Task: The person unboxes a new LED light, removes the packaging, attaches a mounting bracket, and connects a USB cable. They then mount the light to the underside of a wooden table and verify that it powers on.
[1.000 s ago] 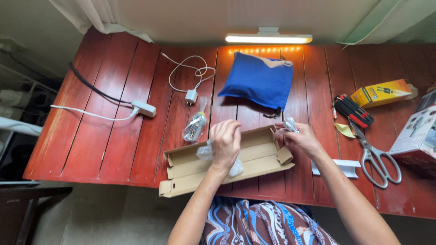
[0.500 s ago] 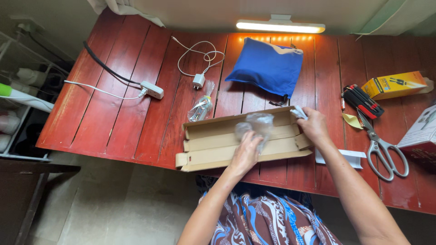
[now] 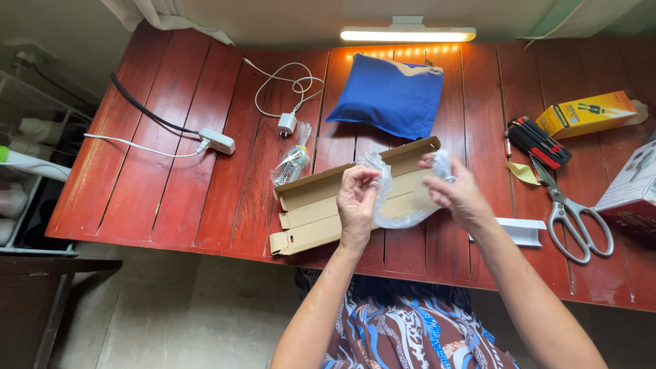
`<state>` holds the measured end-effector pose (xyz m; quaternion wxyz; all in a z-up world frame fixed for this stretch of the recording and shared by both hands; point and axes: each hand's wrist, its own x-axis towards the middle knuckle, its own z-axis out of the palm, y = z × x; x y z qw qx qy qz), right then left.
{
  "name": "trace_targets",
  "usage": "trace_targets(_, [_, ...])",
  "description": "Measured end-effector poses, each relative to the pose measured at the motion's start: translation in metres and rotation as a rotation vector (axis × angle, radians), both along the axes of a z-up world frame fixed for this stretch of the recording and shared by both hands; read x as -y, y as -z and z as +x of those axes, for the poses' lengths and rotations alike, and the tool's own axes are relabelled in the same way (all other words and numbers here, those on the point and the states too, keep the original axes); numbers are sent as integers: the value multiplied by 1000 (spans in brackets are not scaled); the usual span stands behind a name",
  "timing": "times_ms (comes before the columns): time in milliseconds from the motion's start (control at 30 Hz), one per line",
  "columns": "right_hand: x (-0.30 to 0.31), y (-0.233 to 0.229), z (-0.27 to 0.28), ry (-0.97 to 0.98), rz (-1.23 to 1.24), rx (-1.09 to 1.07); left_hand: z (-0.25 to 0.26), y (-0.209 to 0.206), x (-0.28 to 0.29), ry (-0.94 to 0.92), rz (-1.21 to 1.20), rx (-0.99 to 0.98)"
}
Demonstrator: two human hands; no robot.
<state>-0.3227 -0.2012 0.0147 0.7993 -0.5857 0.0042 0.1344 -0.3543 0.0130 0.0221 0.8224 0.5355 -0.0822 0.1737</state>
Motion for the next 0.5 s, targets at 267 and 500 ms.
trace_targets(267, [-38,26,-8,-489,-222,-41,61,-9,-42,-115,-450,71])
trace_targets(500, [-98,21,6,-306,-144,115,63,-25,-75,72,-1002,-137])
